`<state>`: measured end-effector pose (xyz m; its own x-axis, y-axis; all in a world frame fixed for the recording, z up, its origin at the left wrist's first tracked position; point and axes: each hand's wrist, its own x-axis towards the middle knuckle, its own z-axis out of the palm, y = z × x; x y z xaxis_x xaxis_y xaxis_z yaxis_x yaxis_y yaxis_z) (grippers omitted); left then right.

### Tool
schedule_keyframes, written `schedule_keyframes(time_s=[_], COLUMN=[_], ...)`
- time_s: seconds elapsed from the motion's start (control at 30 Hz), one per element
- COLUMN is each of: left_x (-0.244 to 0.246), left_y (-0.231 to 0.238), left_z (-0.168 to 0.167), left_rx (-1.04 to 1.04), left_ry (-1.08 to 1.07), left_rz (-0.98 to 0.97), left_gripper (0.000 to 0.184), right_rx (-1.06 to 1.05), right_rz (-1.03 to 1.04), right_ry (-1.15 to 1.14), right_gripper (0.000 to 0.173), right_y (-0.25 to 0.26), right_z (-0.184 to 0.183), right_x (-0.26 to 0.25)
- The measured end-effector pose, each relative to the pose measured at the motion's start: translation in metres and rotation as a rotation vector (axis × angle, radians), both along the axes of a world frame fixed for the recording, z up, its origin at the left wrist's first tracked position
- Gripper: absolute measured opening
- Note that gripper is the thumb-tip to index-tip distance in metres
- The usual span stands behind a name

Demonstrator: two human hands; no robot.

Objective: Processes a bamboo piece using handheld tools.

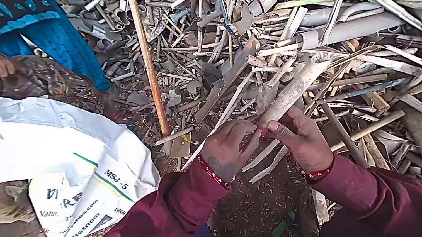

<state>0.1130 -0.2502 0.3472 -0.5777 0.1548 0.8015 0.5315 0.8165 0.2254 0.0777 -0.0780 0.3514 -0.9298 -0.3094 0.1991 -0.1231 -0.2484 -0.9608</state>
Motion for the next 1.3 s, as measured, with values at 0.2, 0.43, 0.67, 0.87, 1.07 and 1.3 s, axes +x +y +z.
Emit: schedule_keyframes(time_s=[0.2, 0.43, 0.67, 0.87, 1.07, 1.3], left_x=[-0.002, 0.001, -0.001, -0.002, 0.001, -0.003], left_y=[0.001, 0.0, 0.002, -0.003, -0.001, -0.003], left_z=[-0.002, -0.002, -0.003, 0.0, -0.001, 0.0], left_rx=[0.018, 0.044, 0.022, 0.115, 0.176, 0.113], left_ry=[0.028, -0.031, 0.013, -0.068, -0.165, -0.173], left_rz=[-0.036, -0.088, -0.062, -0.105, -0.146, -0.157], left_gripper=[0.015, 0.016, 0.012, 0.013, 0.02, 0.018], right_rx=[-0.014, -0.015, 0.004, 0.01, 0.018, 0.095], right_rz=[-0.039, -0.056, -0.053, -0.042, -0.078, -0.097], right_ry=[0.001, -0.009, -0.002, -0.02, 0.034, 0.124], right_gripper=[0.034, 0.034, 0.034, 0.033, 0.037, 0.039], right_y=[-0.002, -0.002, -0.001, -0.001, 0.002, 0.002], right_z=[-0.001, 0.0, -0.002, 0.003, 0.001, -0.004], right_x=[0.003, 0.006, 0.008, 0.011, 0.007, 0.006])
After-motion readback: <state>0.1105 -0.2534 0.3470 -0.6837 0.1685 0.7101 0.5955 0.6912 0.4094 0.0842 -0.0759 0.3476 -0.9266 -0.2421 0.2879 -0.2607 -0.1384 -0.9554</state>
